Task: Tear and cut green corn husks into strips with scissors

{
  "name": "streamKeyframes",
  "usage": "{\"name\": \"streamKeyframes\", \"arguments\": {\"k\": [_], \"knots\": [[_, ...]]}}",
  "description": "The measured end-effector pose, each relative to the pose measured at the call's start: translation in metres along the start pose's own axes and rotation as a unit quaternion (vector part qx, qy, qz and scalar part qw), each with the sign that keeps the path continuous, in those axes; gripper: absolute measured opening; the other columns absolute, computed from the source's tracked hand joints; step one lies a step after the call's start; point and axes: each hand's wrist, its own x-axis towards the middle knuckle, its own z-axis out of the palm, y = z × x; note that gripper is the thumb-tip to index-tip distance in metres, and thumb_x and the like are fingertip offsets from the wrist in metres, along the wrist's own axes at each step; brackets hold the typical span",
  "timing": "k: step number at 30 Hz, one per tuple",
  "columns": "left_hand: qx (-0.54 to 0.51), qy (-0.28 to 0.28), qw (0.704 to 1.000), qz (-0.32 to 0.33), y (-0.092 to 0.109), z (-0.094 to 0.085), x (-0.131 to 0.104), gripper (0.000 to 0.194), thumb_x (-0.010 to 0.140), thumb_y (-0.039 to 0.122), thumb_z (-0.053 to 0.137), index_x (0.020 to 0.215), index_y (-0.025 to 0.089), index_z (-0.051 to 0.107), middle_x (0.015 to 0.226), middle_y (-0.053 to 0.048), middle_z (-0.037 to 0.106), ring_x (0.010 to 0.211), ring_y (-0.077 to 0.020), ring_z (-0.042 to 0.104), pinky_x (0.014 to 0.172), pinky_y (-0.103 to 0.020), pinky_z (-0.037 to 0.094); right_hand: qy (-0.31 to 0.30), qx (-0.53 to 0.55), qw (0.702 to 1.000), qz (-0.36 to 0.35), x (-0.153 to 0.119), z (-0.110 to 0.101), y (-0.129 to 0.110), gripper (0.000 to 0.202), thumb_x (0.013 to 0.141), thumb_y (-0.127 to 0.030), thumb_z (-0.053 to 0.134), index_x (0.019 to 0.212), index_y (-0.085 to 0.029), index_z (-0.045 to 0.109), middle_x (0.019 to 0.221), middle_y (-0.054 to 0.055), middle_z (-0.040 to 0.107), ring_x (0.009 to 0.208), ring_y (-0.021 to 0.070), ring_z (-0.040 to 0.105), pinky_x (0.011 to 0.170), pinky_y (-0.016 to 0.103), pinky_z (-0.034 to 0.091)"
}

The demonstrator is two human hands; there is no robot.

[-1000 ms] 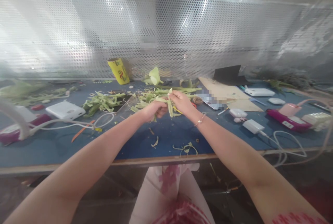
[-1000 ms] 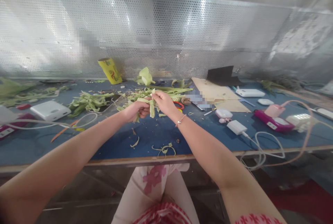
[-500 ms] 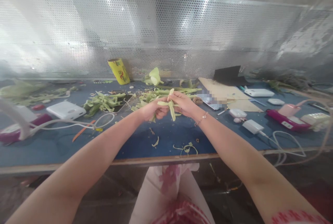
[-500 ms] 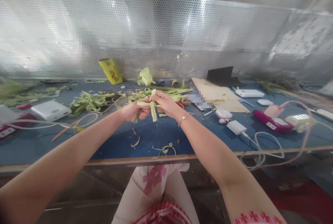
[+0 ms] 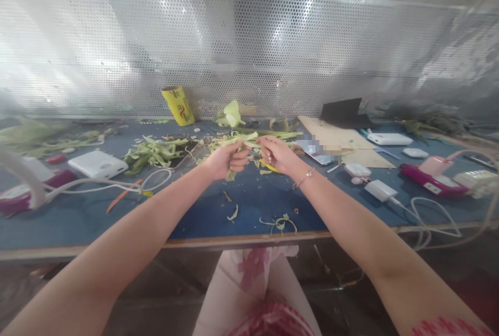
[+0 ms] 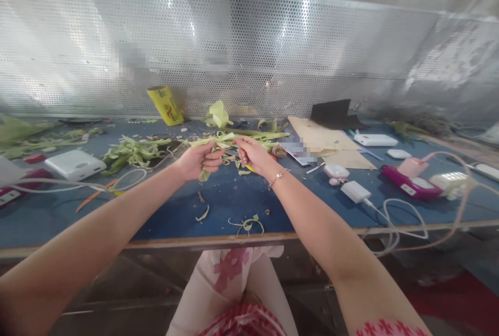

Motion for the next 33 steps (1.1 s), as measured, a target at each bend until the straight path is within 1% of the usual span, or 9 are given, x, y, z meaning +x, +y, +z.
{"name": "streamKeyframes", "arguments": {"k": [5, 8, 12, 14, 18, 23, 27, 30, 33], "knots": [[-0.007, 0.031, 0.999, -0.003, -0.001, 0.003, 0.001, 0.036, 0.09, 0.045, 0.034, 0.073, 0.016, 0.048, 0.05, 0.007, 0.022, 0.036, -0.0048, 0.024, 0.032, -0.014, 0.023, -0.025, -0.041, 0.999, 0.015, 0.0, 0.001, 0.004, 0.022, 0.079, -0.04, 0.06, 0.079, -0.018, 0.054, 0.049, -0.009, 0.039, 0.038, 0.0039, 0.033, 0.038, 0.018, 0.025], [0.001, 0.03, 0.999, -0.021, -0.003, 0.002, 0.002, 0.04, 0.089, 0.049, 0.032, 0.07, 0.017, 0.045, 0.049, 0.007, 0.022, 0.035, -0.0052, 0.025, 0.032, -0.014, 0.023, -0.043, -0.08, 0.996, 0.017, 0.0, 0.002, 0.007, 0.027, 0.076, -0.044, 0.063, 0.083, -0.019, 0.054, 0.056, -0.008, 0.04, 0.043, 0.0039, 0.036, 0.041, 0.019, 0.03], [0.014, 0.026, 0.999, -0.036, -0.006, 0.002, 0.004, 0.043, 0.088, 0.053, 0.03, 0.069, 0.017, 0.044, 0.047, 0.008, 0.022, 0.033, -0.0049, 0.023, 0.031, -0.014, 0.023, -0.083, -0.138, 0.987, -0.013, -0.001, 0.005, 0.009, 0.036, 0.069, -0.043, 0.07, 0.093, -0.02, 0.055, 0.069, -0.005, 0.047, 0.048, 0.0034, 0.038, 0.043, 0.019, 0.031], [0.024, 0.018, 0.998, -0.053, -0.007, 0.003, 0.003, 0.044, 0.088, 0.053, 0.029, 0.067, 0.017, 0.043, 0.047, 0.008, 0.023, 0.033, -0.0045, 0.022, 0.031, -0.014, 0.023, -0.083, -0.143, 0.986, -0.013, -0.002, 0.007, 0.009, 0.037, 0.067, -0.044, 0.071, 0.09, -0.019, 0.054, 0.075, -0.004, 0.049, 0.048, 0.0027, 0.038, 0.044, 0.02, 0.032], [0.048, -0.015, 0.995, -0.083, -0.007, 0.009, 0.0, 0.044, 0.09, 0.05, 0.028, 0.065, 0.017, 0.042, 0.049, 0.007, 0.027, 0.034, -0.0041, 0.021, 0.033, -0.015, 0.026, -0.072, -0.124, 0.989, -0.017, -0.005, 0.012, 0.007, 0.038, 0.067, -0.046, 0.071, 0.085, -0.019, 0.052, 0.064, -0.007, 0.045, 0.046, 0.0034, 0.036, 0.044, 0.02, 0.031], [0.041, -0.036, 0.996, -0.064, -0.006, 0.013, -0.003, 0.039, 0.09, 0.042, 0.029, 0.071, 0.015, 0.049, 0.052, 0.005, 0.029, 0.037, -0.0044, 0.023, 0.036, -0.016, 0.026, -0.056, -0.073, 0.994, -0.056, -0.005, 0.012, 0.006, 0.033, 0.071, -0.048, 0.066, 0.084, -0.02, 0.053, 0.056, -0.007, 0.045, 0.047, 0.0049, 0.037, 0.044, 0.019, 0.028], [0.038, -0.034, 0.997, -0.051, -0.004, 0.012, -0.004, 0.035, 0.09, 0.037, 0.032, 0.072, 0.014, 0.051, 0.053, 0.005, 0.026, 0.038, -0.0048, 0.022, 0.036, -0.016, 0.024, -0.046, -0.033, 0.997, -0.05, -0.005, 0.013, 0.004, 0.031, 0.072, -0.046, 0.065, 0.08, -0.019, 0.052, 0.056, -0.006, 0.051, 0.048, 0.0054, 0.039, 0.045, 0.019, 0.027], [0.049, -0.024, 0.997, -0.046, -0.004, 0.011, -0.004, 0.036, 0.09, 0.037, 0.031, 0.07, 0.015, 0.051, 0.053, 0.006, 0.023, 0.037, -0.0047, 0.022, 0.036, -0.015, 0.023, -0.052, 0.001, 0.998, -0.046, -0.006, 0.014, 0.002, 0.029, 0.071, -0.043, 0.067, 0.079, -0.019, 0.052, 0.057, -0.004, 0.054, 0.053, 0.0068, 0.046, 0.048, 0.019, 0.032], [0.058, -0.009, 0.997, -0.04, -0.006, 0.011, -0.003, 0.041, 0.091, 0.041, 0.028, 0.07, 0.015, 0.051, 0.05, 0.006, 0.025, 0.037, -0.0048, 0.023, 0.035, -0.016, 0.026, -0.063, 0.032, 0.996, -0.053, -0.006, 0.015, 0.001, 0.026, 0.071, -0.038, 0.068, 0.08, -0.019, 0.054, 0.059, -0.004, 0.054, 0.057, 0.0077, 0.05, 0.054, 0.02, 0.038]]}}
